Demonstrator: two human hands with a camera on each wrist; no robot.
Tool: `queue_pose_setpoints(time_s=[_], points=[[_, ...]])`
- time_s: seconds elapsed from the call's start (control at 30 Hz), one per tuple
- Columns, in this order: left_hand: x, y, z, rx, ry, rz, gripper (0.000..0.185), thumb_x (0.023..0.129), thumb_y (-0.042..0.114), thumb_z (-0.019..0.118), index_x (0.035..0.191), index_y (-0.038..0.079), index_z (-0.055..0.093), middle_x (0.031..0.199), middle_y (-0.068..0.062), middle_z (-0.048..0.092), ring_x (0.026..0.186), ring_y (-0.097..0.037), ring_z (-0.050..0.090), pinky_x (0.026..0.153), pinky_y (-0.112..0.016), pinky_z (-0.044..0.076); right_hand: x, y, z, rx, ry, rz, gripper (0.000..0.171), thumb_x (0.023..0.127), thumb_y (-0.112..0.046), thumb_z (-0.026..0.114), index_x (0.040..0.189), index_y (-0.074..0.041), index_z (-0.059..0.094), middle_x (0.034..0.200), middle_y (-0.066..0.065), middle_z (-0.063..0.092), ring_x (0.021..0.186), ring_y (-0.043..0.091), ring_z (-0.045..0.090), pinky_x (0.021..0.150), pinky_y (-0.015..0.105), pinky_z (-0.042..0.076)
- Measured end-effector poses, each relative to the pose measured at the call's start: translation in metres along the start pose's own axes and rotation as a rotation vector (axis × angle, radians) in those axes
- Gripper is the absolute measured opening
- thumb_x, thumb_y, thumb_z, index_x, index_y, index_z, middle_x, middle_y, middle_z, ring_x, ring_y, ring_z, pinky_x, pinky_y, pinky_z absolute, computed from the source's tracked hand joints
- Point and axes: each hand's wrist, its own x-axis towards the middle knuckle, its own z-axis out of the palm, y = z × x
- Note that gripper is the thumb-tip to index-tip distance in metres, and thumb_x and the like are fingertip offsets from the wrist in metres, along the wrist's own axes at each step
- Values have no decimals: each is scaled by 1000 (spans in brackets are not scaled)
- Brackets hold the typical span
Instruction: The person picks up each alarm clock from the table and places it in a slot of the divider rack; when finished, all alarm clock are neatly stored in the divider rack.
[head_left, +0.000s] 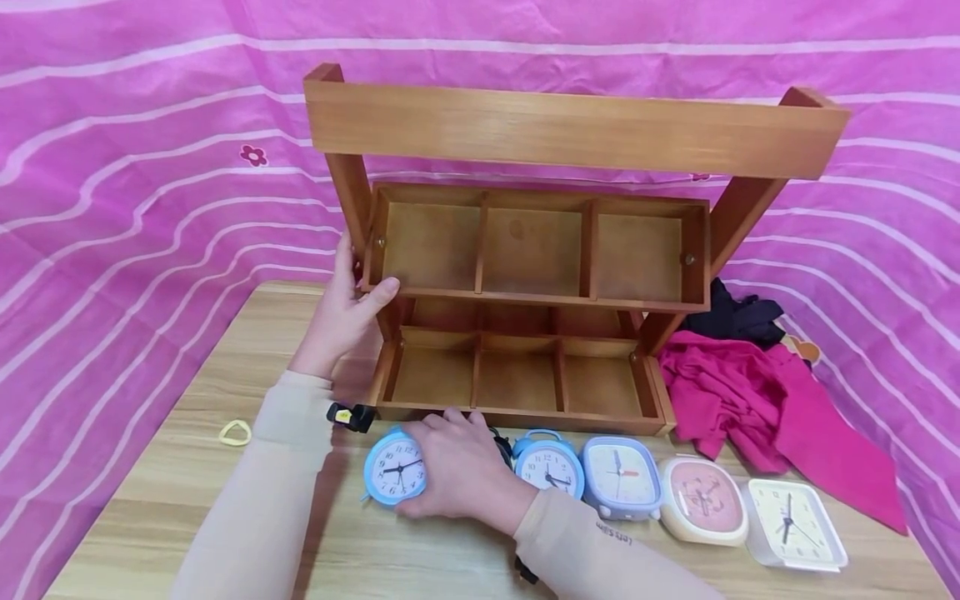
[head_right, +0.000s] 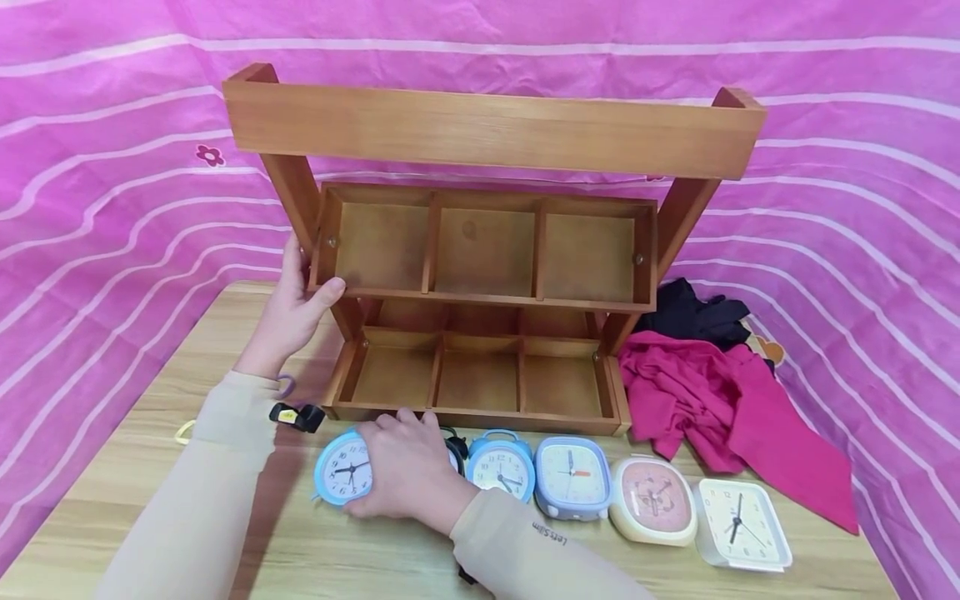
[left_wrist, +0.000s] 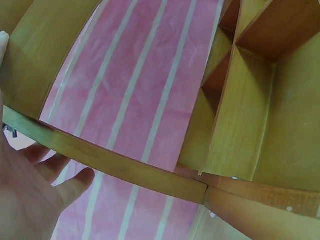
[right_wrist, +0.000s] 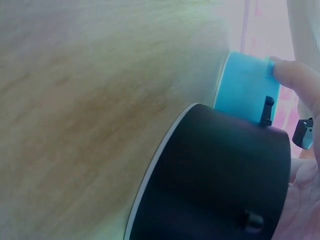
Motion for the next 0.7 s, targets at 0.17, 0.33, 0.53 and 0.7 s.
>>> queue_pose_setpoints(time_s=[0.17, 0.33, 0.53, 0.7], points=[[1, 0, 0, -3, 3, 21, 95, 98, 34, 73, 167, 39, 8, 167, -5, 31, 148, -33, 40, 113, -63, 41, 0, 0, -2, 43, -15, 4, 92, 67, -66, 88, 144, -24, 62, 130, -8, 68, 116, 20, 55, 103, 54, 45], [2, 0, -1, 2, -8, 40, 95, 98, 32, 73, 167, 42, 8, 169, -3, 29, 148, -34, 40, 112, -65, 41, 1, 0, -3, 72, -28, -1, 92, 67, -64, 90, 144, -22, 61, 124, -11, 71, 109, 19, 54, 94, 46, 45], [3, -2, -2, 4, -14, 41, 94, 99, 31, 72, 167, 43, 9, 168, -3, 30, 146, -34, 41, 110, -64, 43, 2, -1, -3, 96, -28, 3, 92, 66, -63, 91, 144, -22, 62, 120, -13, 72, 105, 18, 54, 91, 44, 45], [3, -2, -2, 12, -12, 40, 94, 99, 30, 73, 167, 44, 9, 169, -3, 29, 146, -34, 42, 112, -64, 42, 1, -1, -2, 116, -24, 10, 93, 66, -62, 91, 145, -24, 61, 124, -14, 70, 105, 17, 53, 88, 40, 45]])
